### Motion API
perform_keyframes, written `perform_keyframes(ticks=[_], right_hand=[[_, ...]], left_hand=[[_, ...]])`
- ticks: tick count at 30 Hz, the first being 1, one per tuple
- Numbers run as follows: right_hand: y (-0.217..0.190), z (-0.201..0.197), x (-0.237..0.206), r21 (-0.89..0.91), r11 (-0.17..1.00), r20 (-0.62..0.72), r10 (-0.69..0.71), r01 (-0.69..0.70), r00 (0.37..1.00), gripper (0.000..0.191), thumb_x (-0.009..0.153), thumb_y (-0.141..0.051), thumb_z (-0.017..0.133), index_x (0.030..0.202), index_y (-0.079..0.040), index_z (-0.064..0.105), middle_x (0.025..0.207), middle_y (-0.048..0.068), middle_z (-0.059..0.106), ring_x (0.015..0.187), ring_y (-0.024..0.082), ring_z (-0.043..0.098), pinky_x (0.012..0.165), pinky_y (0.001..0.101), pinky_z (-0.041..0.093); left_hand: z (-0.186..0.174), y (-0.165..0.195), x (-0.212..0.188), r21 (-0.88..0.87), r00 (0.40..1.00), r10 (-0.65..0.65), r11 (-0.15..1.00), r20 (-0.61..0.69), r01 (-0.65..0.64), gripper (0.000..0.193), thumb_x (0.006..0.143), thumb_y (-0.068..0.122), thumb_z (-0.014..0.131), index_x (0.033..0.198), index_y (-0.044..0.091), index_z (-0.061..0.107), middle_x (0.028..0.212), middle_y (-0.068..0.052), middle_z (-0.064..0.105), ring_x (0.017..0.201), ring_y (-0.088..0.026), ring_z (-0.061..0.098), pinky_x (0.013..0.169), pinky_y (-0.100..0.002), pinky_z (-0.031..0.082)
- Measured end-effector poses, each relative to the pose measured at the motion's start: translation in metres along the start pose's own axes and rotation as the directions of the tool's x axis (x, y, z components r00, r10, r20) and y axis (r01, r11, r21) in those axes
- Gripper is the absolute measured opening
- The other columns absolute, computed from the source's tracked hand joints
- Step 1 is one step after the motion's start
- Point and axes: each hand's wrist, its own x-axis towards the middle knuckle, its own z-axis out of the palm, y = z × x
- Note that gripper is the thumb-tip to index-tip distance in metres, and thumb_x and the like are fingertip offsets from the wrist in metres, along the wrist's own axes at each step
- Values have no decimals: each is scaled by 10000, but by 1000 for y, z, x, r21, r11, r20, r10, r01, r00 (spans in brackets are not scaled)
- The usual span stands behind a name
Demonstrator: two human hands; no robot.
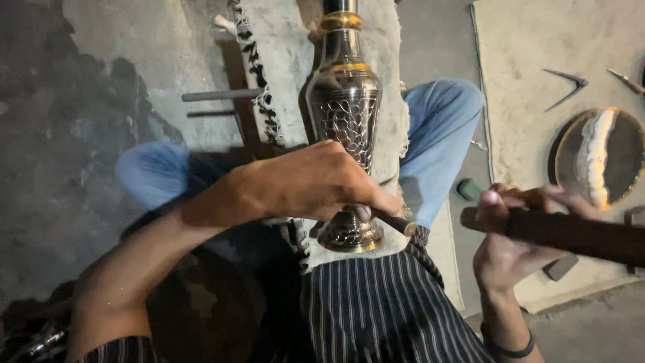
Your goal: The person sits cross-legged on the floor holding a small chisel against the patterned surface of a brass vase and strikes the chisel with a wooden mallet, working repeatedly around the engraved design to decorate the metal surface.
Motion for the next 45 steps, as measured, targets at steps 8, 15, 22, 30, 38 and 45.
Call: perform_keyframes(ticks=[8,15,22,30,38,45], right_hand=[[8,21,-2,-99,983,277,176,-155,945,317,846,-9,783,1141,-2,666,951,73,678,898,121,638,800,315,515],[52,67,-36,248,809,133,517,-533,846,265,943,-75,754,1158,2,621,1002,62,667,915,117,628,821,285,519],[62,54,-34,334,773,216,494,-539,842,300,934,-42,691,1200,16,566,1004,96,688,913,148,695,851,297,562],[31,11,5,91,874,214,451,-477,867,376,944,-83,740,1280,-1,592,904,69,666,743,137,642,657,287,522],[-21,-19,50,-96,995,257,42,-18,966,469,875,8,732,1322,-13,592,1053,142,701,974,188,724,865,301,586],[-41,-13,63,-45,997,272,78,-68,959,579,771,-8,769,1310,-42,560,997,111,663,874,203,674,784,331,562]], left_hand=[[-27,13,-14,-134,952,-10,990,-305,-33,171,1003,60,671,1169,92,700,1046,-50,788,918,-142,796,830,-288,682],[-41,22,-11,-333,952,-232,930,-200,157,111,974,67,713,1080,52,684,1006,-53,790,926,-148,810,876,-286,695],[-33,21,10,-243,982,-181,956,-54,163,206,951,51,693,1148,12,649,967,-89,792,932,-144,812,800,-256,666],[-24,18,6,-155,972,-168,977,-162,143,235,962,53,703,1187,16,645,910,-108,769,832,-171,817,687,-283,635],[-18,17,4,2,958,-81,996,-277,85,169,919,48,734,1066,3,666,955,-182,759,805,-250,792,658,-338,619],[-20,20,9,20,966,71,997,-247,-68,207,994,28,645,1198,-7,651,1066,-186,770,853,-231,797,759,-332,647]])
